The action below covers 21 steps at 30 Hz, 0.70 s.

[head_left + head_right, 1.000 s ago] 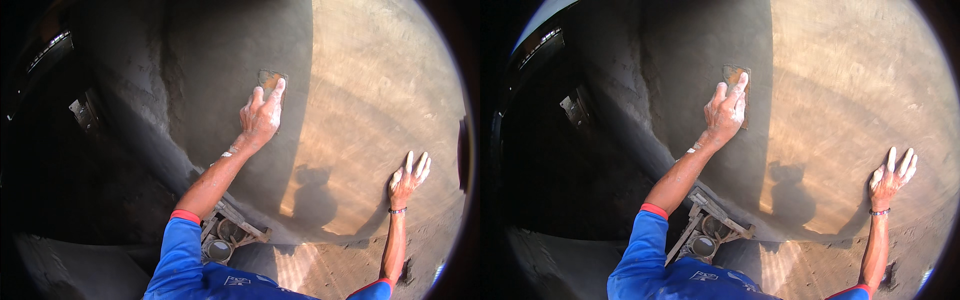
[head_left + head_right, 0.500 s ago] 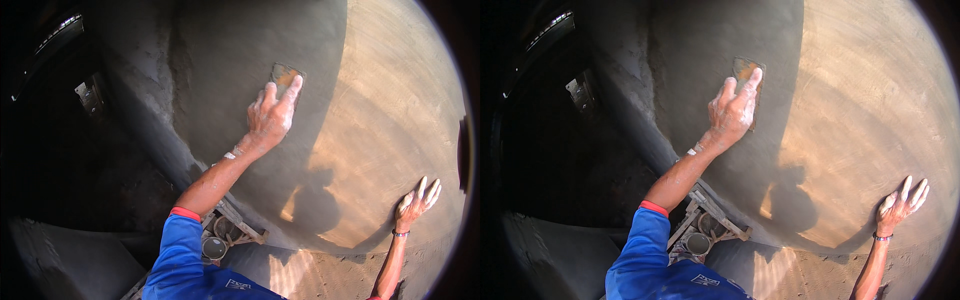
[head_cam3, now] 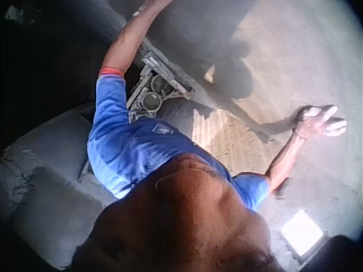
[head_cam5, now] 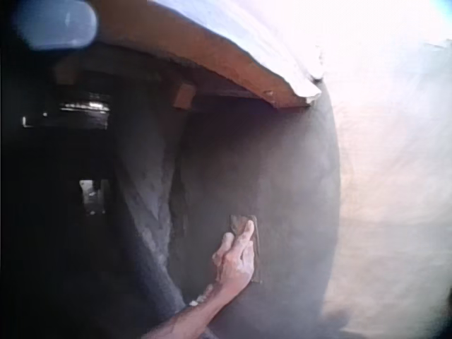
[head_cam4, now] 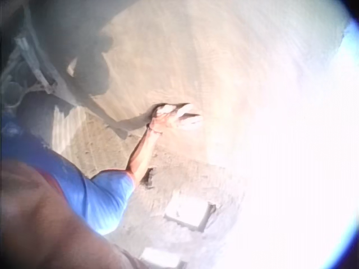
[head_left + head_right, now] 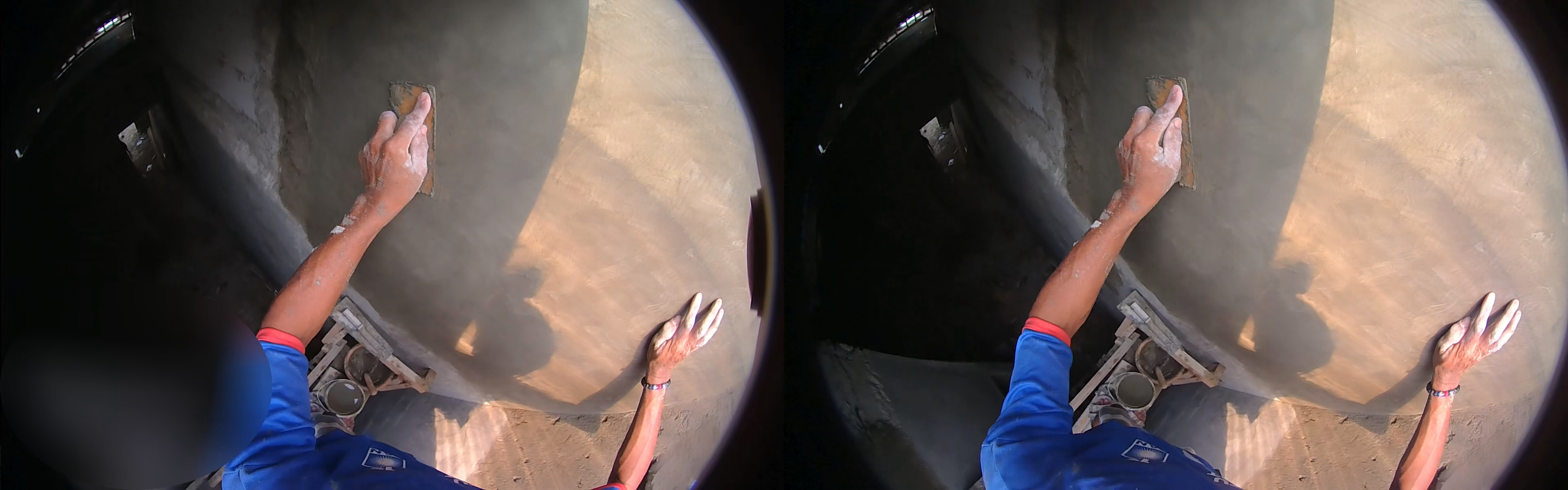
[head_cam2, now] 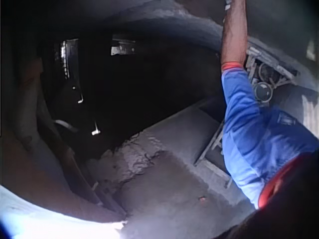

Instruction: The person smooths wet plaster onto an interior wall using a hand trowel, occasionally dipping the trowel into a bucket of plaster to gather more material.

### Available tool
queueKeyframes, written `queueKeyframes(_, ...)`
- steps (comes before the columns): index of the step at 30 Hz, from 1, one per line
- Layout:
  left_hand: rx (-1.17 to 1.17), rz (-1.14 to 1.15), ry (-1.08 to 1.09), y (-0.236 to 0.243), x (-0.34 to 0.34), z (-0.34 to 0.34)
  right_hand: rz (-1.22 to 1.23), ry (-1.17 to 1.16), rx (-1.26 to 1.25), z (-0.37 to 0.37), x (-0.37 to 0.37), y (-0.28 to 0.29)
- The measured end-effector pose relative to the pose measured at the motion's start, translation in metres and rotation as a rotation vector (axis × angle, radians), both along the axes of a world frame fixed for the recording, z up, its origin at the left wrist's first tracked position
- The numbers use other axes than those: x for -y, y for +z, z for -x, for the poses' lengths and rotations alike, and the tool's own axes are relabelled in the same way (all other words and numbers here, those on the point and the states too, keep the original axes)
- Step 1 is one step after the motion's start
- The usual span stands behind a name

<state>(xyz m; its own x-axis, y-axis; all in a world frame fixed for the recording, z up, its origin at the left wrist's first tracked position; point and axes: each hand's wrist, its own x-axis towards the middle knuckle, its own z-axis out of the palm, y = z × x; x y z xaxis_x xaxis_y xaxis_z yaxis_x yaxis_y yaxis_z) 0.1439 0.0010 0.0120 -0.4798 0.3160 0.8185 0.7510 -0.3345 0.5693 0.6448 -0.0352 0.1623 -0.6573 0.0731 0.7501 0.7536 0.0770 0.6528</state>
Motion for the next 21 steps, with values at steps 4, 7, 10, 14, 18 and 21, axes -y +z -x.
queueKeyframes(4,-0.025,-0.150,0.217,0.100,-0.019,0.053,-0.011,0.018,0.001,0.007,0.001,0.002)
queueKeyframes(7,-0.032,-0.108,0.146,0.101,-0.004,0.010,-0.002,0.061,0.014,0.011,0.000,0.002)
queueKeyframes(10,-0.078,-0.047,0.024,0.026,0.005,-0.023,0.007,0.034,0.004,0.003,0.002,0.001)
queueKeyframes(14,-0.032,-0.018,0.050,0.015,-0.002,0.001,-0.010,-0.006,-0.004,0.001,0.004,0.002)
queueKeyframes(18,-0.018,-0.046,0.234,0.081,-0.009,0.022,-0.002,0.061,0.010,0.009,-0.002,0.002)
queueKeyframes(21,-0.010,-0.003,0.097,0.053,0.004,-0.012,-0.007,0.074,0.016,0.008,-0.001,0.002)
